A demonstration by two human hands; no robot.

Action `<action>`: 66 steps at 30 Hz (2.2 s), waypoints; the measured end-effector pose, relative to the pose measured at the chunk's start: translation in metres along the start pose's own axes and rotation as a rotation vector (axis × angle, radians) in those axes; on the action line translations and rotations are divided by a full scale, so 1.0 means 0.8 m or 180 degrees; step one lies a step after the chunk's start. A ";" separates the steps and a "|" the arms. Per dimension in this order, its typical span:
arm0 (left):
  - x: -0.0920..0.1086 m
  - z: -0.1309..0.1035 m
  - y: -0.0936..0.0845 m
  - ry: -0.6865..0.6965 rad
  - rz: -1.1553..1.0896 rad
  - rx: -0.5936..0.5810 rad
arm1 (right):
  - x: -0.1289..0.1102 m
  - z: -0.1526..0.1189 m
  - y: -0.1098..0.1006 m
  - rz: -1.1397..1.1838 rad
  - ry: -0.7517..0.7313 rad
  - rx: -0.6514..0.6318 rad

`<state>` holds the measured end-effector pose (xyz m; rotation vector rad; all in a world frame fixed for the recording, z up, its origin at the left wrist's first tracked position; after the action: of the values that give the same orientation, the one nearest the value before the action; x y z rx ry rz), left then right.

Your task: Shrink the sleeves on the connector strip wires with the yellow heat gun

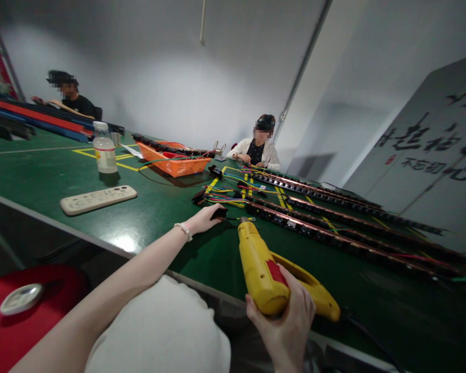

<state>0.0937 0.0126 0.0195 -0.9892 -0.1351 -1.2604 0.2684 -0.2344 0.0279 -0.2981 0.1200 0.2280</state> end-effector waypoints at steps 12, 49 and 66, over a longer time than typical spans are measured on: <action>-0.003 -0.001 -0.001 -0.0013 0.0078 -0.0050 | 0.024 0.005 -0.002 -0.0302 0.0058 0.0142; -0.001 0.007 0.000 -0.0008 0.0397 0.0033 | -0.061 -0.008 0.010 0.0124 0.0174 -0.0143; 0.000 0.002 -0.003 0.0183 0.0283 0.0012 | -0.025 -0.006 0.002 -0.0019 0.0035 0.0011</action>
<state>0.0920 0.0137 0.0218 -0.9448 -0.0483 -1.2055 0.2482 -0.2387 0.0257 -0.2963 0.1303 0.2203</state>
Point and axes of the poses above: each hand's wrist, its own z-axis towards the middle knuckle, its own y-axis out of the palm, x = y × z, the point moved 5 cm from there along z, towards the middle knuckle, and after that the axes turned 8 degrees about x, right-handed, at the moved point
